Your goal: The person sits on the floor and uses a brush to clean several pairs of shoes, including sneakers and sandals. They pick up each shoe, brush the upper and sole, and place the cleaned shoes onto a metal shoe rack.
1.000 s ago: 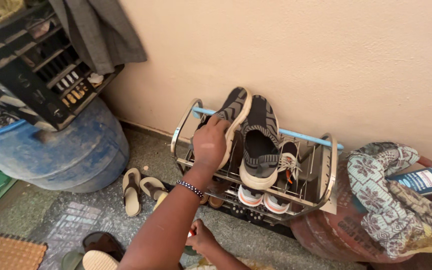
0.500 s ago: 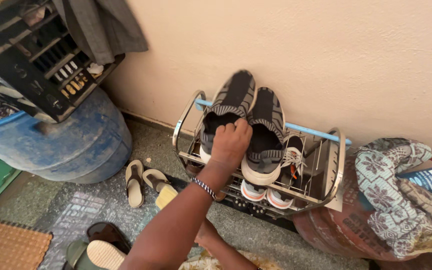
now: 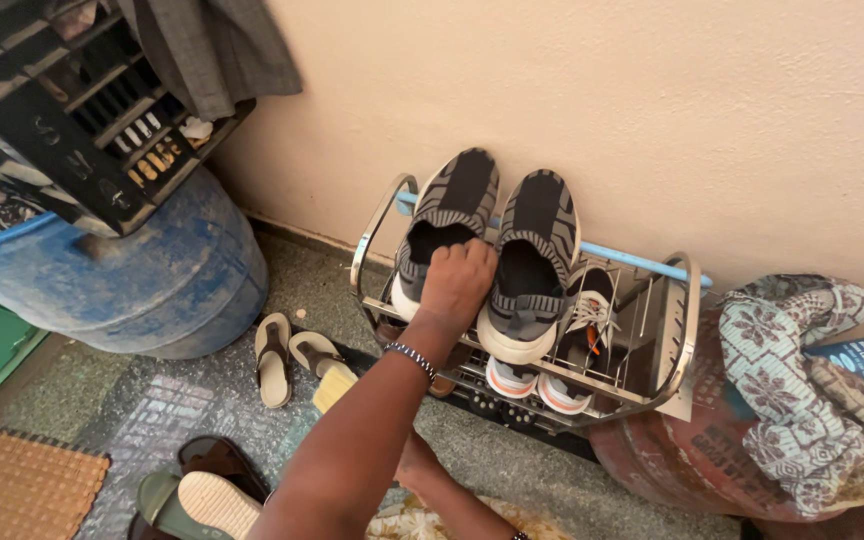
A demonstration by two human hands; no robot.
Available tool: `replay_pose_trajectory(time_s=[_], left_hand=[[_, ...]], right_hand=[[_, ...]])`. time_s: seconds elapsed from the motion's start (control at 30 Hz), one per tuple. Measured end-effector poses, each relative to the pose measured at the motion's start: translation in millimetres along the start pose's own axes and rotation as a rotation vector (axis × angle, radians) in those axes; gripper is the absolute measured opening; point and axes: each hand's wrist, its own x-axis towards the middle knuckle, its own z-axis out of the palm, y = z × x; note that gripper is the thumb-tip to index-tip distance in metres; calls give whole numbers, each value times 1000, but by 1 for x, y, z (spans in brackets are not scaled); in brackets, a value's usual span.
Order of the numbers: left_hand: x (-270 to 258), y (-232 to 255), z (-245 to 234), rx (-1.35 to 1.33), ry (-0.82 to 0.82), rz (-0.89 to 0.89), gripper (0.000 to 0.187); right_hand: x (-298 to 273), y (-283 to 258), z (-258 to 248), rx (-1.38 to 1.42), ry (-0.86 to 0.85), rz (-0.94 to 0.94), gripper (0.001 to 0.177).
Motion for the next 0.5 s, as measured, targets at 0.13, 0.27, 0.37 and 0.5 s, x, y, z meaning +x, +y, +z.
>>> replay_pose_trajectory(time_s=[0.13, 0.27, 0.37, 0.5], left_hand=[[16, -3, -16, -82, -43, -14, 22], [7, 5, -40, -121, 122, -138, 38], [-28, 28, -57, -298, 291, -252, 45], [-60, 62, -67, -412, 287, -178, 66]], right_hand=[[3, 5, -4, -279, 10, -46, 70], [10, 10, -6, 17, -43, -28, 63], [13, 18, -6, -32, -53, -107, 61], [12, 29, -2, -25, -43, -93, 59]])
